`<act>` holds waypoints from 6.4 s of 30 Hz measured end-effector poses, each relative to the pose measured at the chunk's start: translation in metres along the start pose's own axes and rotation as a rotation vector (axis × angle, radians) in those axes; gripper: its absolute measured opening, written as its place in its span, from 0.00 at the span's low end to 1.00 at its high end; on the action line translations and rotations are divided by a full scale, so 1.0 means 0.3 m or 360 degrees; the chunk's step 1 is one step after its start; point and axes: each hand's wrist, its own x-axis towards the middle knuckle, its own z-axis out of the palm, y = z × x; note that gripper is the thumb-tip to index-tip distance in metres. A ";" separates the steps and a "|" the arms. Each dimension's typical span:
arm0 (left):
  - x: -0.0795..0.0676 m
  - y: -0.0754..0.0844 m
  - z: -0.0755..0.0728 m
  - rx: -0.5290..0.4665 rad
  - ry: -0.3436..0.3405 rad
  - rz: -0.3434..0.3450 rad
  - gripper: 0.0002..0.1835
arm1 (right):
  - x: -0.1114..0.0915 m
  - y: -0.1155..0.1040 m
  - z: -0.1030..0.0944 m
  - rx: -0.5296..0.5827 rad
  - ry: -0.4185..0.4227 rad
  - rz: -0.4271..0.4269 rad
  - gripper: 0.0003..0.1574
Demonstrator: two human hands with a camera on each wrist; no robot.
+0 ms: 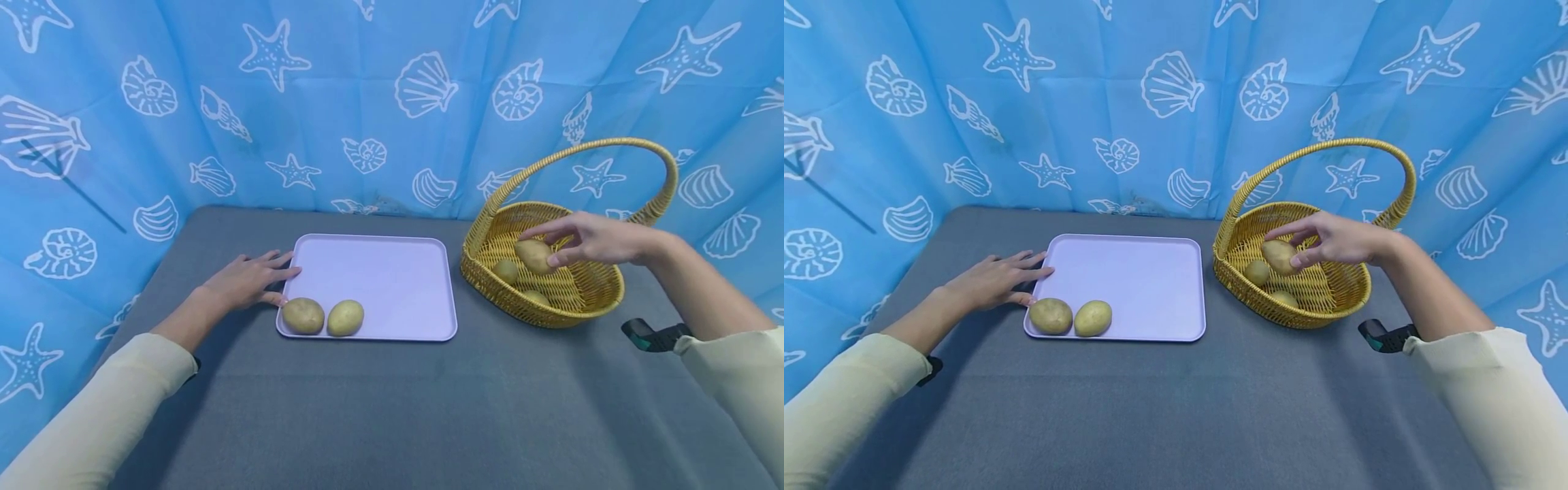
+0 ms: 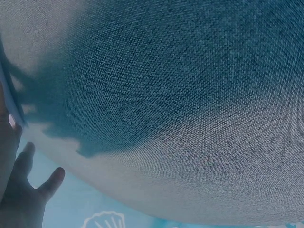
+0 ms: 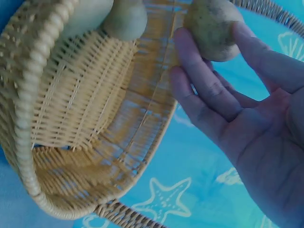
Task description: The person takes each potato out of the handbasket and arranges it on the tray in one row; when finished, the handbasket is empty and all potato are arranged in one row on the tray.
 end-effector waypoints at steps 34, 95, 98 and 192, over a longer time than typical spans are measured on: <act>0.000 -0.004 0.003 -0.0025 0.0036 0.0013 0.41 | 0.363 -0.251 0.457 0.0107 -0.0118 -0.0556 0.32; 0.010 0.001 0.006 -0.0006 0.0020 0.0007 0.41 | 0.496 -0.305 0.636 0.0199 0.0162 -0.0327 0.32; 0.012 0.003 0.005 0.0000 0.0026 0.0009 0.41 | 0.491 -0.297 0.630 0.0191 0.0158 -0.0316 0.33; 0.005 -0.007 0.000 -0.0013 0.0003 0.0006 0.41 | 0.152 0.124 0.073 0.0355 -0.0790 0.0662 0.29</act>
